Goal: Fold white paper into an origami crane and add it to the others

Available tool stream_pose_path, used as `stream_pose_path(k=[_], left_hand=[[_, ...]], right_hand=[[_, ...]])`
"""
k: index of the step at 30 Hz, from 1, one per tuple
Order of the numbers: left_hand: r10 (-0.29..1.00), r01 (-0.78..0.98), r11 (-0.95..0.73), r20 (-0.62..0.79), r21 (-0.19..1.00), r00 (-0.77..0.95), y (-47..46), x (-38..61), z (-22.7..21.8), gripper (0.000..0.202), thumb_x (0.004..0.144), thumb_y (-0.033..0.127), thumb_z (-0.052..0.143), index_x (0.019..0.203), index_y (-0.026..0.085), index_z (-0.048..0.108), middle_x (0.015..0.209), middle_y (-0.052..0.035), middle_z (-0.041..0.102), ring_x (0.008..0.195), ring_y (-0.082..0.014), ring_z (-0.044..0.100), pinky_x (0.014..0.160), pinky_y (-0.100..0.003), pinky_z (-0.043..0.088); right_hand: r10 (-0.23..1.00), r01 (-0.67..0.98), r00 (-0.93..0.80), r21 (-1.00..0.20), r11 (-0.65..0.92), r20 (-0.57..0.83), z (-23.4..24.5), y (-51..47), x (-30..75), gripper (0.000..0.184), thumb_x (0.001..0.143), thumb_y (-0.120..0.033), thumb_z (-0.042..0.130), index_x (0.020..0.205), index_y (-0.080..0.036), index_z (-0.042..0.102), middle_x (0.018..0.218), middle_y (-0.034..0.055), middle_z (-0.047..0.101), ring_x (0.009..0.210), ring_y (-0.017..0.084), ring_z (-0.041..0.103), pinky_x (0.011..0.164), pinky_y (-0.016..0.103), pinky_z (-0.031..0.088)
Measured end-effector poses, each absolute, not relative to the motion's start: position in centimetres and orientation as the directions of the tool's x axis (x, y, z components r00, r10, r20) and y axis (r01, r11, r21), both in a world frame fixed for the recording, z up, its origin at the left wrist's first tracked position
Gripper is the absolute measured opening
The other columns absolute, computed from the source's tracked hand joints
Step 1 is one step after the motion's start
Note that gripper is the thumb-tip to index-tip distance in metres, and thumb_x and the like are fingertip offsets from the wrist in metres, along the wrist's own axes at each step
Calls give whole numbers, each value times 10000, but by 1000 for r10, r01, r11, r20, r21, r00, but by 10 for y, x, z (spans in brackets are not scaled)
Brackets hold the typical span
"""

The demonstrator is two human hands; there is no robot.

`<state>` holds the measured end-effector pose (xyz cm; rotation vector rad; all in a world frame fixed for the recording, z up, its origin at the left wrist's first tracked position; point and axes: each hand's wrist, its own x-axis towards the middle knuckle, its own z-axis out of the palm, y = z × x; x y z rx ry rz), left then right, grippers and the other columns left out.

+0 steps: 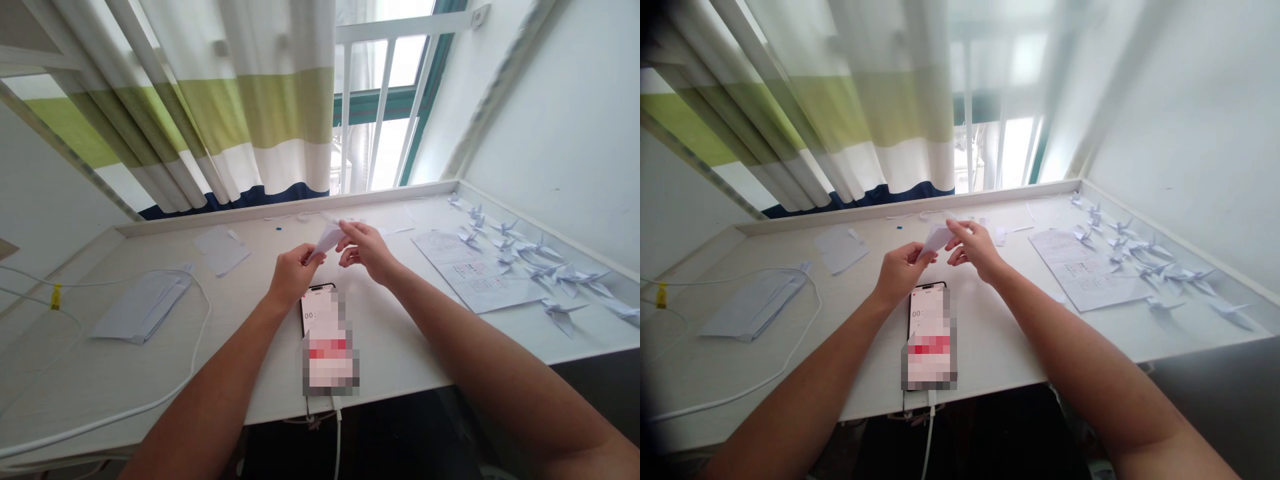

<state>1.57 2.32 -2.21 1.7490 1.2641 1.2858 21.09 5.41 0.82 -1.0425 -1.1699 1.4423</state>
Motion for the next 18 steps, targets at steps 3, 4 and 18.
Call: stream_pose_path(k=[3, 4, 18], left_hand=[[920, 418, -380, 386, 825, 74, 24, 15, -24, 184, 928, 400, 705, 968, 242, 790, 937, -56, 828, 908, -244, 773, 870, -359, 557], [925, 413, -369, 375, 833, 71, 24, 14, -24, 192, 930, 403, 702, 979, 241, 793, 945, -59, 830, 911, -247, 775, 870, -361, 561], [948, 442, -317, 294, 839, 121, 19, 15, -18, 433, 971, 555, 637, 1193, 202, 753, 1120, -104, 819, 972, -266, 775, 786, -343, 599]], right_hand=[[987, -184, -147, -978, -95, -68, 9, 53, 211, 442, 838, -491, 838, 1099, -213, 614, 805, 23, 720, 521, 162, 692, 534, 317, 587], [988, -187, -137, -978, -94, -68, 9, 53, 212, 421, 837, -425, 833, 1124, -215, 609, 829, 25, 730, 549, 168, 709, 566, 327, 604], [946, 45, -238, -970, 238, 221, -1, 49, 208, 442, 777, -240, 676, 1212, -196, 607, 644, -83, 497, 606, 149, 515, 580, 305, 410]])
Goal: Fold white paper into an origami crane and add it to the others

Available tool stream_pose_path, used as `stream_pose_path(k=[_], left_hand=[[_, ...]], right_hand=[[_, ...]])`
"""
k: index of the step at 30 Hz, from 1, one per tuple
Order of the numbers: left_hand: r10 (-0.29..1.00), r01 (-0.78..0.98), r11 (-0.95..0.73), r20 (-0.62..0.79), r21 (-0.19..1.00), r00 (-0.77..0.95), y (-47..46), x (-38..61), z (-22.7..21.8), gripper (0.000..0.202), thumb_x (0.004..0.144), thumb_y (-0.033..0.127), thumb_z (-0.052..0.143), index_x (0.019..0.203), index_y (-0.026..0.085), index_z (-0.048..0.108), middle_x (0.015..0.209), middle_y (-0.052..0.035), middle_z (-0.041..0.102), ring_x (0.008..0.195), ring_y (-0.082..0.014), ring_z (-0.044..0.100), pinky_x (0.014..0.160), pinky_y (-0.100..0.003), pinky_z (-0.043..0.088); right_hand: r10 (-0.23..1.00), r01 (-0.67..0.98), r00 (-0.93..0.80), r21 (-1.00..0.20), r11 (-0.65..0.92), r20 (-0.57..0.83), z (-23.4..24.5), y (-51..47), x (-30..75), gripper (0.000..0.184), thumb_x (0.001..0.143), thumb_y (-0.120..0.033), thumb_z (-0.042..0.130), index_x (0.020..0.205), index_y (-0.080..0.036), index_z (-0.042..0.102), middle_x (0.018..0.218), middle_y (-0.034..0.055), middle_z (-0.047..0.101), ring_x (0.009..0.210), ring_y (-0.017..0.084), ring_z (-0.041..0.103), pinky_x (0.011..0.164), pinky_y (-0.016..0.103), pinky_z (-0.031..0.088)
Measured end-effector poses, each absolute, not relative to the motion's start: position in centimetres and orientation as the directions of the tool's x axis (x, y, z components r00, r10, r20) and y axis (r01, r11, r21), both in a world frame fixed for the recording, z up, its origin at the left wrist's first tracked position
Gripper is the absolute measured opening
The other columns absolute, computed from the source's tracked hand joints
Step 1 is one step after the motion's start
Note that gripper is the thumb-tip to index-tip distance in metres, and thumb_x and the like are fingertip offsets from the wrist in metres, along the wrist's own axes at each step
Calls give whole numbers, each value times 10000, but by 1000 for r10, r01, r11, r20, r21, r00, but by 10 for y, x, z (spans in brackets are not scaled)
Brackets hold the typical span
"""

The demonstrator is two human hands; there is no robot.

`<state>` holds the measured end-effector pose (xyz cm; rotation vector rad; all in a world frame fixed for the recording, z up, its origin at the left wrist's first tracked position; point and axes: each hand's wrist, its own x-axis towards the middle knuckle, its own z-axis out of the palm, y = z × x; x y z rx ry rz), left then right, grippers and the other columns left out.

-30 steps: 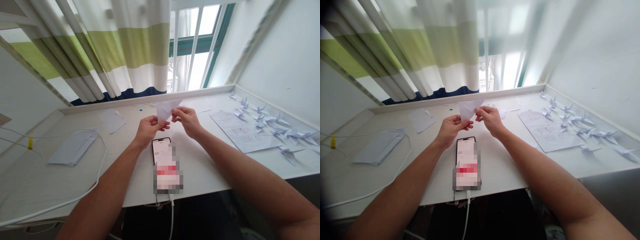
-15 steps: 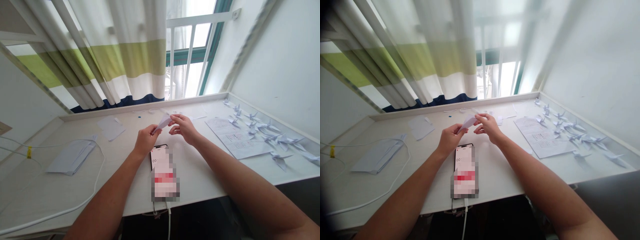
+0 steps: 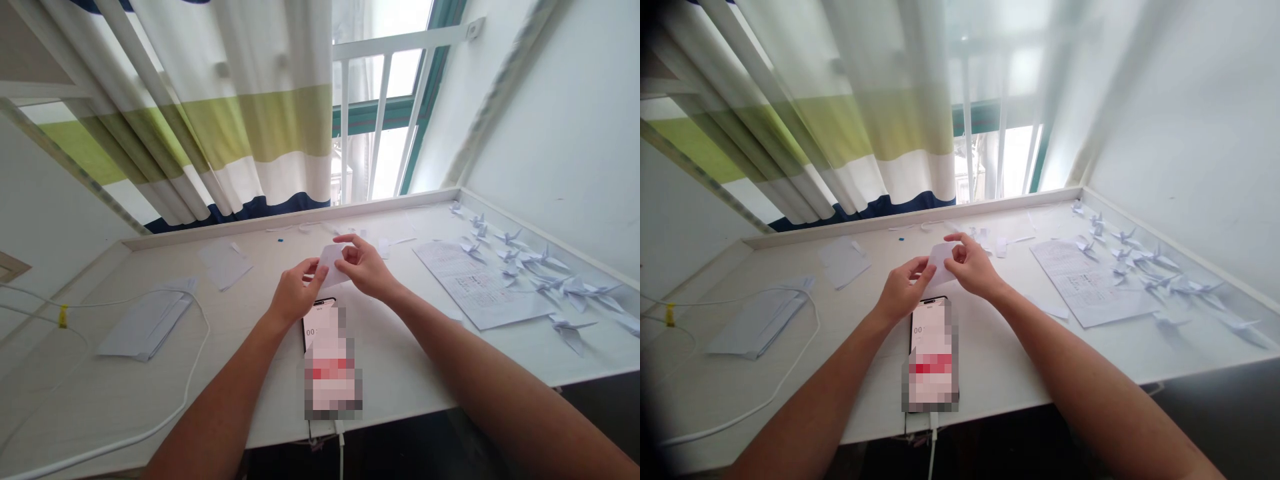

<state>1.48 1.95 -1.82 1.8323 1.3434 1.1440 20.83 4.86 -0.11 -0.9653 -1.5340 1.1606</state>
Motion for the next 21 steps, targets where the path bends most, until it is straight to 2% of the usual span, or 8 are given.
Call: stream_pose_path(k=[3, 6, 9, 11, 15, 18, 21], left_hand=[[954, 350, -287, 297, 892, 26, 21, 16, -20, 400, 994, 548, 596, 1061, 189, 758, 969, -86, 820, 823, -230, 760, 673, -298, 560], [968, 155, -227, 240, 961, -72, 24, 18, -22, 402, 939, 539, 685, 1094, 169, 712, 906, -82, 817, 747, -212, 744, 667, -298, 560], [985, 0, -167, 166, 986, -49, 26, 22, -25, 479, 850, 530, 797, 1137, 158, 703, 918, -87, 819, 767, -222, 753, 699, -319, 579], [990, -76, -137, 134, 988, -42, 27, 23, -25, 508, 781, 535, 861, 1085, 145, 741, 937, -97, 821, 822, -241, 764, 755, -345, 593], [989, -244, -108, 81, 964, -120, 28, 23, -19, 568, 668, 541, 940, 1026, 133, 773, 907, -95, 821, 820, -240, 765, 803, -377, 609], [986, -303, -117, 75, 946, -146, 27, 22, -14, 611, 645, 546, 954, 1048, 136, 745, 881, -89, 816, 767, -225, 764, 764, -366, 615], [987, -276, -98, 58, 956, -148, 27, 20, -13, 643, 644, 552, 954, 1063, 148, 681, 832, -79, 804, 695, -218, 757, 699, -350, 615]], right_hand=[[934, 27, -244, -961, 277, 262, 0, 48, 208, 456, 792, -231, 665, 1239, -200, 582, 663, -82, 497, 612, 145, 501, 580, 301, 404], [931, -1, -214, -954, 301, 294, 3, 49, 212, 467, 805, -228, 666, 1261, -205, 563, 692, -77, 509, 635, 145, 517, 605, 307, 427], [908, -28, -310, -958, 286, 281, 6, 48, 214, 509, 809, -217, 682, 1301, -216, 547, 736, -59, 545, 693, 163, 575, 635, 318, 459], [894, -78, -359, -963, 258, 269, 7, 48, 214, 557, 805, -215, 699, 1336, -229, 530, 752, -56, 555, 695, 162, 582, 622, 309, 452], [911, -158, -319, -962, 223, 263, 2, 51, 214, 616, 778, -220, 759, 1343, -234, 514, 715, -83, 543, 623, 130, 528, 581, 283, 413], [918, -183, -328, -969, 169, 222, -4, 55, 214, 627, 771, -250, 796, 1330, -236, 512, 730, -77, 575, 654, 146, 583, 617, 303, 470], [919, -209, -335, -967, 144, 209, -7, 55, 215, 742, 804, -306, 829, 1426, -280, 426, 803, -53, 632, 718, 178, 656, 669, 344, 550]])
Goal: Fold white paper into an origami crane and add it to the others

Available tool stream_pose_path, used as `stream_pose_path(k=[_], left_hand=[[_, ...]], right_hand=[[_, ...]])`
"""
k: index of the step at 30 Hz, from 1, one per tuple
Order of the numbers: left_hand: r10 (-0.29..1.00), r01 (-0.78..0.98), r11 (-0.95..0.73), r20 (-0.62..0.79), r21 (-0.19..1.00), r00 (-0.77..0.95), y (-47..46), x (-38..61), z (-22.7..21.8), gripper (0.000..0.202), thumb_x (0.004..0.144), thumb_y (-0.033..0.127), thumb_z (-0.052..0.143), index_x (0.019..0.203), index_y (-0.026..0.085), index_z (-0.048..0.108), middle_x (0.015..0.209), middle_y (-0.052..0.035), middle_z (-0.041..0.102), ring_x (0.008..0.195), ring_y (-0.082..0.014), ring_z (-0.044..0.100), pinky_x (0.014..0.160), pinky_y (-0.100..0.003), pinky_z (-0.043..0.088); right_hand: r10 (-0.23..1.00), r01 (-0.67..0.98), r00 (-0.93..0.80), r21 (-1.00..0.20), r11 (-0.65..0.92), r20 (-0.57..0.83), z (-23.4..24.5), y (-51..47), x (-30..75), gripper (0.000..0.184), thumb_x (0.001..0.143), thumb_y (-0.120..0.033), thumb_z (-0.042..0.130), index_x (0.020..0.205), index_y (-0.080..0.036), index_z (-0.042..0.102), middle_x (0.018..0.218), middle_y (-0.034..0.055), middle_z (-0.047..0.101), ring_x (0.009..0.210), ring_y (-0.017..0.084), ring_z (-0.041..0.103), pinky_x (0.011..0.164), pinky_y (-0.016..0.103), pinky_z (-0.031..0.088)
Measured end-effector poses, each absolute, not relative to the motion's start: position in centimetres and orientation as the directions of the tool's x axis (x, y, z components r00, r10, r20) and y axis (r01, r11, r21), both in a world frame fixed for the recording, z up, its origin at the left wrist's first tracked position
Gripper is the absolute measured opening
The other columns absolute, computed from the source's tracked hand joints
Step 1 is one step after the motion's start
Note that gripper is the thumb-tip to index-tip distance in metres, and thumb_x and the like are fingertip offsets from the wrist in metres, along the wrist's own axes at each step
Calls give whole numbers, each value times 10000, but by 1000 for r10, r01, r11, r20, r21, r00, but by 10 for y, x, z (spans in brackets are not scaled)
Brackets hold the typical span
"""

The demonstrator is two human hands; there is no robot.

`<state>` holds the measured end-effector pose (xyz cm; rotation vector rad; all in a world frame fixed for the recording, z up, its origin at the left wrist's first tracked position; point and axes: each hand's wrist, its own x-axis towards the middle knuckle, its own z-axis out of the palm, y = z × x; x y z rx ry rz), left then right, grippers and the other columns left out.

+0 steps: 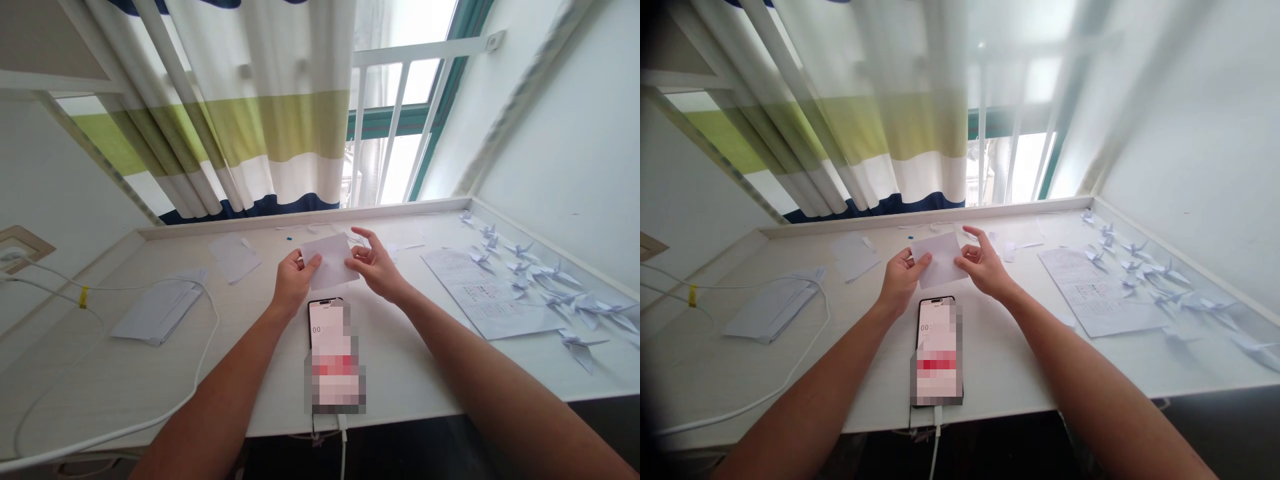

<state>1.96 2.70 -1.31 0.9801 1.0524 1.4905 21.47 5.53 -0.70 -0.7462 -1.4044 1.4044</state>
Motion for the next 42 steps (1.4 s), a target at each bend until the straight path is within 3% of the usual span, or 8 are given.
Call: stream_pose_path(k=[3, 7, 10, 13, 18, 24, 31, 42], left_hand=[[986, -232, -70, 31, 970, -166, 28, 16, -16, 676, 642, 545, 958, 1068, 194, 568, 797, -56, 790, 635, -211, 739, 618, -323, 595], [974, -178, -140, 103, 974, -200, 32, 11, -19, 638, 694, 527, 933, 1041, 244, 479, 713, 9, 750, 604, -176, 706, 559, -245, 526], [970, -162, -219, 196, 962, -145, 35, 9, -17, 573, 717, 516, 918, 1075, 227, 576, 748, -4, 765, 653, -175, 718, 617, -263, 553], [963, -181, -268, 255, 946, -93, 34, 8, -13, 673, 745, 481, 907, 1309, 224, 646, 872, -46, 806, 770, -205, 755, 728, -327, 609], [947, -103, -311, 317, 945, 49, 28, 4, -10, 908, 871, 385, 823, 1654, 344, 366, 1067, -44, 828, 911, -191, 761, 851, -348, 617], [955, 0, -297, 297, 955, 21, 29, 2, -15, 534, 785, 398, 895, 1272, 208, 787, 1129, -85, 828, 1033, -246, 759, 980, -398, 601], [962, 36, -258, 260, 966, -88, 33, 3, -16, 439, 731, 414, 932, 1102, 192, 849, 1036, -104, 842, 967, -282, 781, 945, -467, 633], [958, 84, -273, 279, 958, -69, 36, -1, -21, 357, 752, 472, 909, 971, 192, 871, 887, -90, 832, 823, -243, 756, 788, -364, 605]], right_hand=[[896, -224, -376, -961, 160, 237, -8, 53, 213, 767, 837, -397, 846, 1455, -334, 397, 898, -8, 704, 781, 217, 711, 703, 395, 603], [902, -129, -303, -951, 280, 306, -12, 55, 210, 334, 861, -495, 816, 1054, -241, 715, 891, 37, 729, 811, 211, 698, 736, 385, 589], [920, -109, -242, -951, 290, 308, -17, 60, 210, 336, 825, -532, 834, 942, -221, 780, 911, 51, 748, 858, 217, 692, 804, 407, 588], [928, -127, -244, -958, 258, 283, -18, 63, 212, 403, 785, -522, 871, 1052, -230, 794, 908, 46, 755, 857, 222, 698, 824, 431, 598], [922, -159, -262, -955, 251, 286, -12, 62, 214, 416, 753, -462, 913, 1071, -219, 799, 990, 66, 783, 905, 223, 718, 876, 441, 604], [909, -135, -282, -951, 279, 307, -9, 59, 215, 377, 758, -442, 917, 1047, -221, 816, 1029, 77, 797, 963, 240, 732, 912, 459, 602], [899, 42, -211, -915, 400, 383, -11, 59, 213, 264, 813, -415, 853, 1003, -234, 832, 999, 70, 789, 980, 253, 703, 959, 490, 558], [903, 107, -221, -911, 399, 370, -11, 62, 214, 234, 840, -417, 817, 989, -237, 823, 915, 57, 768, 878, 232, 669, 822, 428, 549]])
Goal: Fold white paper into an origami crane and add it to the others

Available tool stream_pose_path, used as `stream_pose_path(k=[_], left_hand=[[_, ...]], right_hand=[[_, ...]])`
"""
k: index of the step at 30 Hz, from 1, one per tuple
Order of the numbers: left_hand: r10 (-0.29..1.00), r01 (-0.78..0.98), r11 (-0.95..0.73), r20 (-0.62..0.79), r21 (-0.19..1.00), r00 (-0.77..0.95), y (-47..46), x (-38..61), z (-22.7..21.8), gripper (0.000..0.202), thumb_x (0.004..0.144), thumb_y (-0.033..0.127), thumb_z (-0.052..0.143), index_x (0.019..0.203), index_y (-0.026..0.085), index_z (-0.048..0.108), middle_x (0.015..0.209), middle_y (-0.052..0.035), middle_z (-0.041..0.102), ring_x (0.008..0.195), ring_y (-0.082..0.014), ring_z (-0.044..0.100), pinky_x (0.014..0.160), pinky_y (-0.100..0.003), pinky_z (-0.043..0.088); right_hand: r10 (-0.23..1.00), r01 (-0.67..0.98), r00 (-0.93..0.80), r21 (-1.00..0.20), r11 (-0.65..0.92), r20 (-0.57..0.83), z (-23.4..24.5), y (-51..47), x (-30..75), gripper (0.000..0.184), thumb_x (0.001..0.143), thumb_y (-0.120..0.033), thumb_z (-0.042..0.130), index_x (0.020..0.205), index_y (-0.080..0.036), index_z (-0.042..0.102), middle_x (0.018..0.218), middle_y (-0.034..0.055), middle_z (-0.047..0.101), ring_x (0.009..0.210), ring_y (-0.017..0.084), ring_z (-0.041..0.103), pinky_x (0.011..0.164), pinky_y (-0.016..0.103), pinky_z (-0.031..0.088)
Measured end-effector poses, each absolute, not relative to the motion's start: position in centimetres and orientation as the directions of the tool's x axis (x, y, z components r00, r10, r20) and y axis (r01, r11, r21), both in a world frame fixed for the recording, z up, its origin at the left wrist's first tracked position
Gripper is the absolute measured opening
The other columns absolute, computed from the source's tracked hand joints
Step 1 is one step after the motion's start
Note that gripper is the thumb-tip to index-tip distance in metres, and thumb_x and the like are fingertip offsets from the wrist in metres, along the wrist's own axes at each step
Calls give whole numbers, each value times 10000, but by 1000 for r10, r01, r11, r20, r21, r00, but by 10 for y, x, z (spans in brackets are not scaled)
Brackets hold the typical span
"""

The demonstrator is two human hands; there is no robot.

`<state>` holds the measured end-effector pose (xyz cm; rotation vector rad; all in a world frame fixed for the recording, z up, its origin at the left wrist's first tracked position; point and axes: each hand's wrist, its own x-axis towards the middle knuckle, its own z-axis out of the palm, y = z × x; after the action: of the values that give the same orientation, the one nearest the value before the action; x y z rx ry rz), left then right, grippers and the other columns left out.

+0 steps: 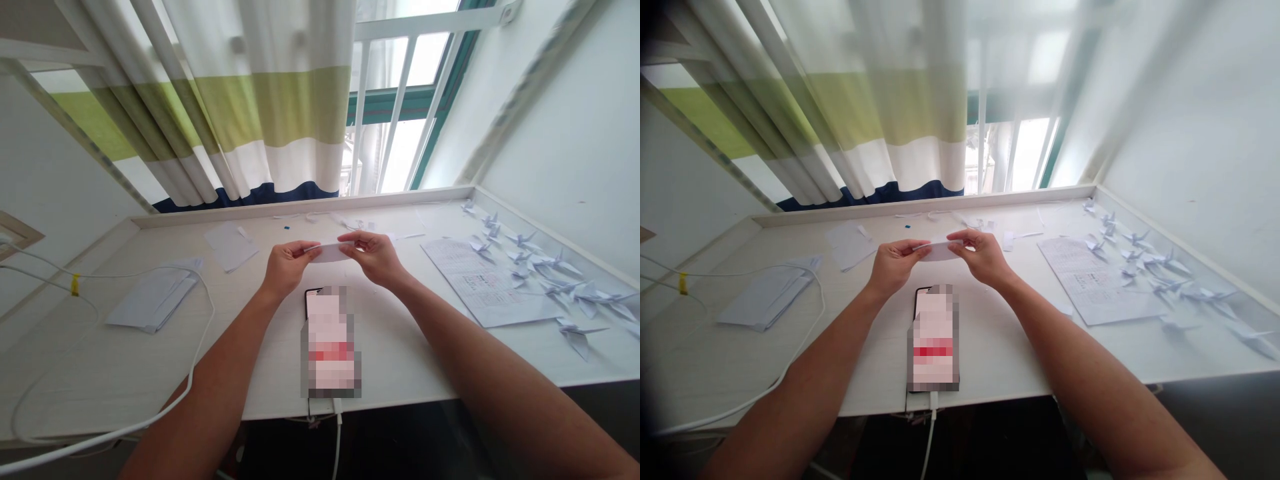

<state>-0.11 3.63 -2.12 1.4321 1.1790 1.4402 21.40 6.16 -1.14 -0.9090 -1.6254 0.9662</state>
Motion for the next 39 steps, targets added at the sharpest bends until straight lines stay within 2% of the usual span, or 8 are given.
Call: stream_pose_path(k=[6, 9, 11, 15, 20, 23, 30, 39], left_hand=[[964, 119, -258, 264, 959, -38, 38, -5, -18, 326, 767, 499, 885, 898, 202, 864, 859, -82, 803, 794, -220, 707, 752, -337, 551], [937, 232, -315, 340, 920, -76, 38, -7, -15, 262, 749, 464, 897, 861, 230, 859, 994, -83, 790, 980, -252, 706, 873, -359, 543], [927, 244, -334, 364, 910, -86, 37, -7, -13, 255, 751, 456, 897, 869, 233, 858, 1047, -87, 787, 1058, -261, 691, 926, -366, 530], [979, 52, -202, 204, 978, -28, 33, -3, -10, 395, 731, 546, 900, 864, 178, 843, 838, -84, 790, 775, -209, 676, 745, -328, 533], [993, -18, -119, 119, 993, -7, 31, 1, -7, 481, 656, 604, 930, 824, 163, 836, 767, -74, 780, 681, -181, 643, 654, -297, 520], [994, -34, -104, 104, 994, 24, 31, 0, -6, 494, 656, 625, 922, 828, 169, 837, 776, -73, 781, 701, -192, 660, 672, -308, 542], [993, 6, -107, 107, 994, 50, 29, -2, -5, 449, 679, 581, 923, 821, 164, 834, 768, -79, 782, 671, -178, 645, 645, -298, 508], [988, 25, -126, 123, 992, 89, 28, -1, -7, 393, 713, 519, 918, 892, 176, 846, 813, -70, 789, 705, -177, 661, 660, -296, 514]], right_hand=[[879, 201, -242, -865, 459, 410, -9, 63, 218, 153, 901, -403, 770, 932, -260, 817, 919, 51, 730, 898, 241, 660, 890, 467, 532], [854, 277, -227, -809, 518, 469, -6, 62, 219, 143, 898, -412, 780, 886, -273, 812, 1006, 66, 701, 1008, 266, 639, 951, 493, 509], [859, 257, -232, -823, 506, 456, -4, 61, 218, 177, 902, -428, 773, 870, -256, 795, 1026, 72, 714, 1028, 270, 640, 965, 490, 500], [907, 91, -292, -935, 342, 304, -5, 61, 217, 244, 883, -448, 775, 861, -205, 763, 851, 54, 728, 830, 215, 648, 833, 414, 515], [934, -79, -296, -980, 185, 200, -4, 62, 216, 328, 740, -463, 887, 869, -184, 773, 813, 46, 723, 737, 176, 609, 696, 346, 483], [940, -81, -295, -985, 151, 169, -2, 62, 218, 343, 718, -464, 901, 864, -178, 779, 807, 46, 722, 732, 170, 600, 689, 342, 473], [928, -11, -355, -993, 121, 117, -2, 62, 223, 302, 778, -452, 867, 851, -171, 783, 792, 46, 713, 723, 164, 593, 676, 330, 449], [914, 39, -377, -983, 180, 152, -3, 59, 219, 358, 802, -518, 850, 853, -169, 790, 783, 58, 729, 710, 175, 611, 632, 318, 459]])
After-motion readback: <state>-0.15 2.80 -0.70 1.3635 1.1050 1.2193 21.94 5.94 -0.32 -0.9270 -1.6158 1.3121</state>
